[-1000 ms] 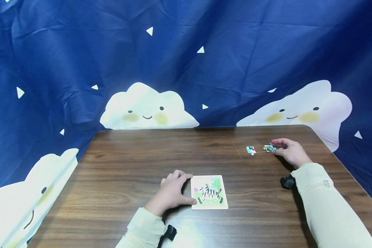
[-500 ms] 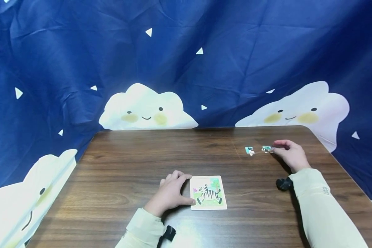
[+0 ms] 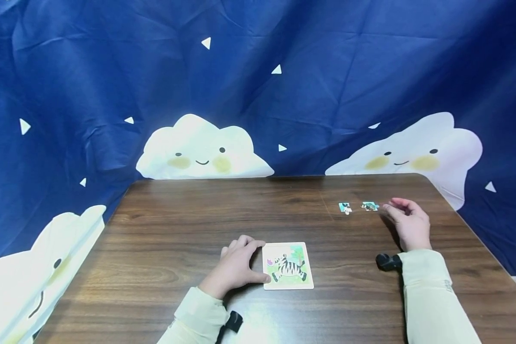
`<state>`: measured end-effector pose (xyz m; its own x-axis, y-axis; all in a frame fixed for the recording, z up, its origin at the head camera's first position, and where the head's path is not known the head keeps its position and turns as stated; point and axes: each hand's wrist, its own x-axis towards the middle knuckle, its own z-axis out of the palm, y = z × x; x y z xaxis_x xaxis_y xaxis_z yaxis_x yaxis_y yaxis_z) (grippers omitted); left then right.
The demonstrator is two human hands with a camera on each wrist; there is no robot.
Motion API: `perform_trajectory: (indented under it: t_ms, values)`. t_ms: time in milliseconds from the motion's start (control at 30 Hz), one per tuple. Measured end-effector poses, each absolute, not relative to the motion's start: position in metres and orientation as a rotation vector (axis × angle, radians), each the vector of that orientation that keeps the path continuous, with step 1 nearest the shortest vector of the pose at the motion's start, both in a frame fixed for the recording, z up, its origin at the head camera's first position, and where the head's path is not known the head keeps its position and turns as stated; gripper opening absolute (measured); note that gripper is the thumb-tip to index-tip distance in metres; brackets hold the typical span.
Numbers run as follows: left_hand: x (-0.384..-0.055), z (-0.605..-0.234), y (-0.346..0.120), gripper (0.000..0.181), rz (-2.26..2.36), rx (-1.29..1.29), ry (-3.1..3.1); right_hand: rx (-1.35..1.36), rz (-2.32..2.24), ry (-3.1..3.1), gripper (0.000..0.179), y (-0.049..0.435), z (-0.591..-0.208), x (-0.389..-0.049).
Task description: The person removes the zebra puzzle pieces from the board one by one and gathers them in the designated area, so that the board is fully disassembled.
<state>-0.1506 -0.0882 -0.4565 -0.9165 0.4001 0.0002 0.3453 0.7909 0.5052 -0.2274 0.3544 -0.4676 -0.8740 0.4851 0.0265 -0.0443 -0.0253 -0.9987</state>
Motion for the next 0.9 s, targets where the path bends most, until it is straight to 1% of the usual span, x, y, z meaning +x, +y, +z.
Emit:
perform_trajectory:
  t_ms: [167,233,333,500,633,767,900]
  values:
    - [-0.15,-0.458,-0.087,0.085,0.769,0.597,2.862,-0.511,1.991,-1.787,0.031,0.35,-0.469,-0.22]
    - [-0.15,-0.458,-0.087,0.084,0.768,0.6,2.859,-0.49,2.009,-1.784,0.032,0.347,-0.467,-0.217]
    - [-0.15,-0.457,-0.087,0.084,0.772,0.603,2.861,-0.453,1.992,-1.81,0.028,0.343,-0.464,-0.215]
    - [-0.151,-0.456,-0.088,0.084,0.784,0.608,2.857,-0.397,1.842,-1.91,0.026,0.33,-0.456,-0.218]
    - [-0.152,-0.457,-0.089,0.084,0.783,0.607,2.849,-0.272,1.662,-2.053,0.025,0.315,-0.449,-0.219]
    - [-0.152,-0.457,-0.089,0.084,0.777,0.601,2.847,-0.094,1.478,-2.228,0.031,0.298,-0.439,-0.216]
    - [-0.151,-0.456,-0.088,0.085,0.766,0.595,2.849,0.065,1.385,-2.329,0.032,0.281,-0.431,-0.213]
